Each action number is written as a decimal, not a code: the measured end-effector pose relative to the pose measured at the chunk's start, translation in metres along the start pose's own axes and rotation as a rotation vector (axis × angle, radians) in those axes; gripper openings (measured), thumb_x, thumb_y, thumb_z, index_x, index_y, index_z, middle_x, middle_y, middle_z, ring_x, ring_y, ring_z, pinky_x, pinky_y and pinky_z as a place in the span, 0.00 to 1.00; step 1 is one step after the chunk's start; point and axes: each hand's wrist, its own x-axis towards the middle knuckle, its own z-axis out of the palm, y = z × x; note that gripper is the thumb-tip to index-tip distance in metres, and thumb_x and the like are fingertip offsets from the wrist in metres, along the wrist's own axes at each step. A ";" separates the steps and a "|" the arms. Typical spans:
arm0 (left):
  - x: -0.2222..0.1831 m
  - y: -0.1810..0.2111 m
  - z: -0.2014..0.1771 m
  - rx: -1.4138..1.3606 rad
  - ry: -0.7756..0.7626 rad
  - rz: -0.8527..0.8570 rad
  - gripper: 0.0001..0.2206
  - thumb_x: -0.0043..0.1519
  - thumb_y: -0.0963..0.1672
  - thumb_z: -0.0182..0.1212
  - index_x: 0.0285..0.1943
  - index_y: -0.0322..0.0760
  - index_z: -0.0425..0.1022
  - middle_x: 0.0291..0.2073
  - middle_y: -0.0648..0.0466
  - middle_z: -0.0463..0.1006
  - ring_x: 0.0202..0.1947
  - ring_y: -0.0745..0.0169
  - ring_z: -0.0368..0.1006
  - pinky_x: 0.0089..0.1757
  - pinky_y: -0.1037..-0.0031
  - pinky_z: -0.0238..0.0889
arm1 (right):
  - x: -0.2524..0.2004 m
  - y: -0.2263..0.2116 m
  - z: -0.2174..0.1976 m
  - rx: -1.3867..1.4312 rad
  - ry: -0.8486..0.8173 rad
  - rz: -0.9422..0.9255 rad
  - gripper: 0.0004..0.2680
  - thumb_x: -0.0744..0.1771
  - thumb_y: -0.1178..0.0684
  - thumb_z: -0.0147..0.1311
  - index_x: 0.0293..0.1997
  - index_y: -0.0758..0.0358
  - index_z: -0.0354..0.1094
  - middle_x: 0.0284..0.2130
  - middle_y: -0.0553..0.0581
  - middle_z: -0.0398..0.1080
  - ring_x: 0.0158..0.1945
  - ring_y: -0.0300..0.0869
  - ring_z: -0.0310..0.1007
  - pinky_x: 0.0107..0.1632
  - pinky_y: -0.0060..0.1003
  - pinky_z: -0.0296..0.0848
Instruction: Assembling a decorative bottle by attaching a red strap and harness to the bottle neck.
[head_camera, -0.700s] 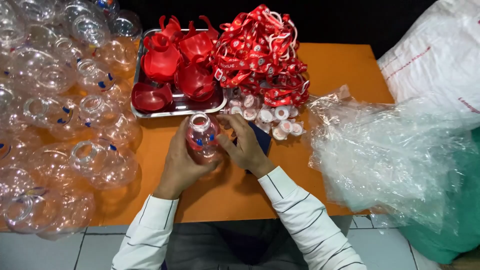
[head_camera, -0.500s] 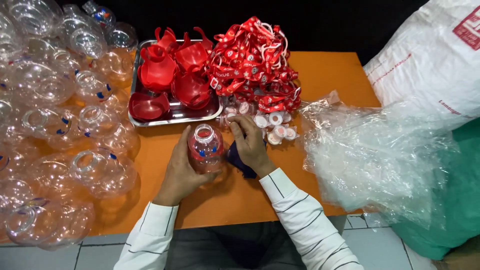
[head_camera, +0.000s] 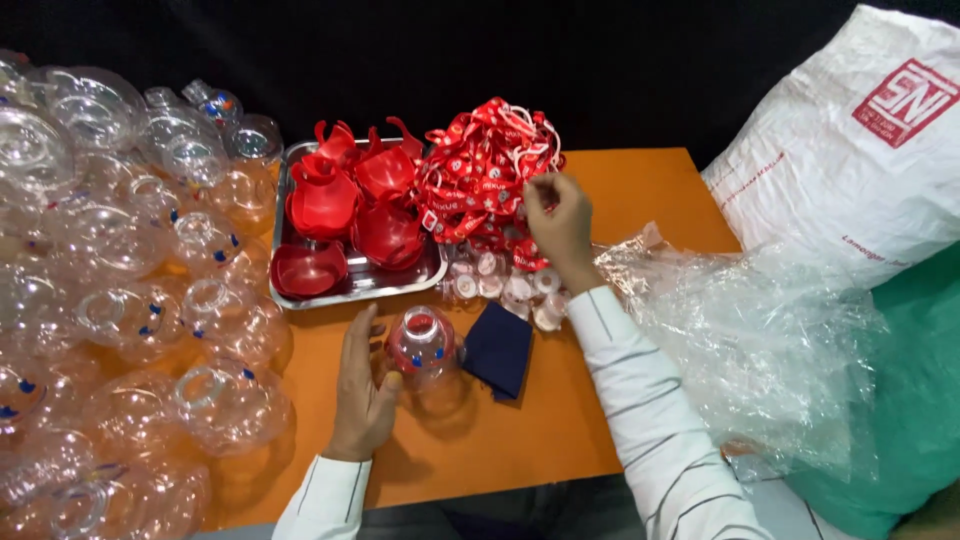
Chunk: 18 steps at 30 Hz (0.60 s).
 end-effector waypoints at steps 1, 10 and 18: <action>0.000 0.001 0.000 0.001 0.001 0.004 0.41 0.63 0.64 0.39 0.78 0.36 0.50 0.68 0.43 0.61 0.62 0.49 0.65 0.58 0.58 0.62 | 0.013 0.008 0.002 0.001 0.003 -0.003 0.03 0.68 0.55 0.55 0.39 0.60 0.72 0.31 0.53 0.72 0.33 0.40 0.72 0.37 0.35 0.71; 0.003 0.004 0.000 -0.020 0.116 0.068 0.38 0.65 0.64 0.37 0.70 0.34 0.64 0.62 0.43 0.70 0.57 0.51 0.72 0.54 0.61 0.66 | 0.097 0.056 0.038 -0.505 -0.092 0.001 0.11 0.65 0.50 0.61 0.48 0.62 0.74 0.43 0.60 0.67 0.48 0.55 0.65 0.52 0.49 0.67; 0.006 0.018 -0.008 0.008 0.316 0.123 0.32 0.67 0.61 0.39 0.58 0.32 0.74 0.58 0.42 0.75 0.61 0.47 0.71 0.59 0.57 0.66 | 0.116 0.073 0.056 -0.498 -0.143 0.006 0.05 0.68 0.55 0.54 0.37 0.59 0.77 0.42 0.60 0.71 0.48 0.53 0.67 0.54 0.50 0.63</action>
